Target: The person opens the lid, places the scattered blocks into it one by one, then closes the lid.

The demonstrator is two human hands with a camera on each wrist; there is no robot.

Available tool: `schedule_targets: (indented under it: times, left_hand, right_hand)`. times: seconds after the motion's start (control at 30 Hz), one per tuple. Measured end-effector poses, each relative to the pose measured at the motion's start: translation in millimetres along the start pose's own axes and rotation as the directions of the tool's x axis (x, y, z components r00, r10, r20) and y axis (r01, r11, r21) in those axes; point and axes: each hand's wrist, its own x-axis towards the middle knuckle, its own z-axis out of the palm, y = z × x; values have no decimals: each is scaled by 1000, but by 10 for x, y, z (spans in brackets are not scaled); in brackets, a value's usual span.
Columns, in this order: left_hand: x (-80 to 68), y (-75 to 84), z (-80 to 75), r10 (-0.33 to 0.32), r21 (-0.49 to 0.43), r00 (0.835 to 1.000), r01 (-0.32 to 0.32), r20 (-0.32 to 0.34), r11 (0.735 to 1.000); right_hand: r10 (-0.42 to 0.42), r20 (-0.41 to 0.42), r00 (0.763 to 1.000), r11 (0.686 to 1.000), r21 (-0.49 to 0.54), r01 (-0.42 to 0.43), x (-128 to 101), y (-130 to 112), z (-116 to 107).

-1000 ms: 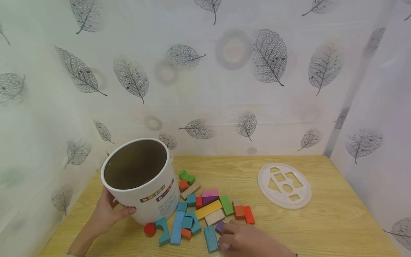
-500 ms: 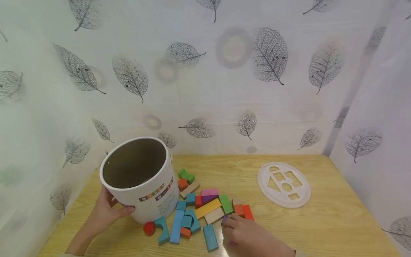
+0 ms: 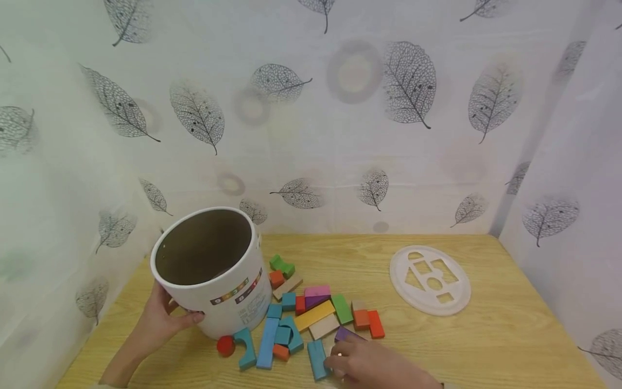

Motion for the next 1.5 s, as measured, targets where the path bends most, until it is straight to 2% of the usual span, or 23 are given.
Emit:
schedule_targets:
  times: [0.2, 0.3, 0.4, 0.47, 0.53, 0.7, 0.87, 1.03, 1.07, 1.2, 1.3, 1.5]
  left_hand:
    - [5, 5, 9, 2, 2, 1000, -2, -3, 1000]
    - [7, 11, 14, -1, 5, 1000, 1, -3, 1000]
    - [13, 13, 11, 8, 3, 1000, -8, -3, 1000]
    - [19, 14, 7, 15, 2, 1000, -15, -2, 1000]
    - [21, 16, 2, 20, 4, 1000, -20, -4, 1000]
    - [3, 27, -13, 2, 13, 1000, -1, -21, 1000]
    - [-13, 23, -14, -14, 10, 1000, 14, -18, 1000]
    - [-20, 10, -1, -14, -2, 1000, 13, -15, 1000]
    - [-22, 9, 0, -13, -5, 1000, 13, -15, 1000]
    - [-26, 8, 4, -10, -11, 1000, 10, -10, 1000]
    - [-24, 16, 3, -15, -15, 1000, 15, -5, 1000]
    - [-18, 21, 3, -17, -18, 1000, 17, -2, 1000]
  right_hand:
    - [5, -24, 1000, 1000, 5, -5, 27, -39, -42]
    - [16, -48, 999, 999, -33, -18, 30, -46, -89]
    - [18, -108, 994, 998, -53, -24, 53, -15, -141]
    - [-13, -171, 985, 998, -63, 2, 90, 22, -178]
    - [-56, -243, 968, 995, -93, 34, 137, 57, -219]
    - [-125, -349, 929, 979, -197, 58, 339, 135, -426]
    - [-149, -450, 881, 981, -180, 74, 628, 193, -689]
    - [-204, -518, 831, 977, -164, 137, 903, 190, -957]
    - [-227, -528, 818, 972, -173, 157, 955, 187, -1007]
    - [-345, -573, 743, 938, -247, 244, 1183, 173, -1196]
    - [-389, -592, 706, 921, -276, 275, 1330, 137, -1327]
    - [-412, -592, 693, 911, -282, 300, 1537, 47, -1514]
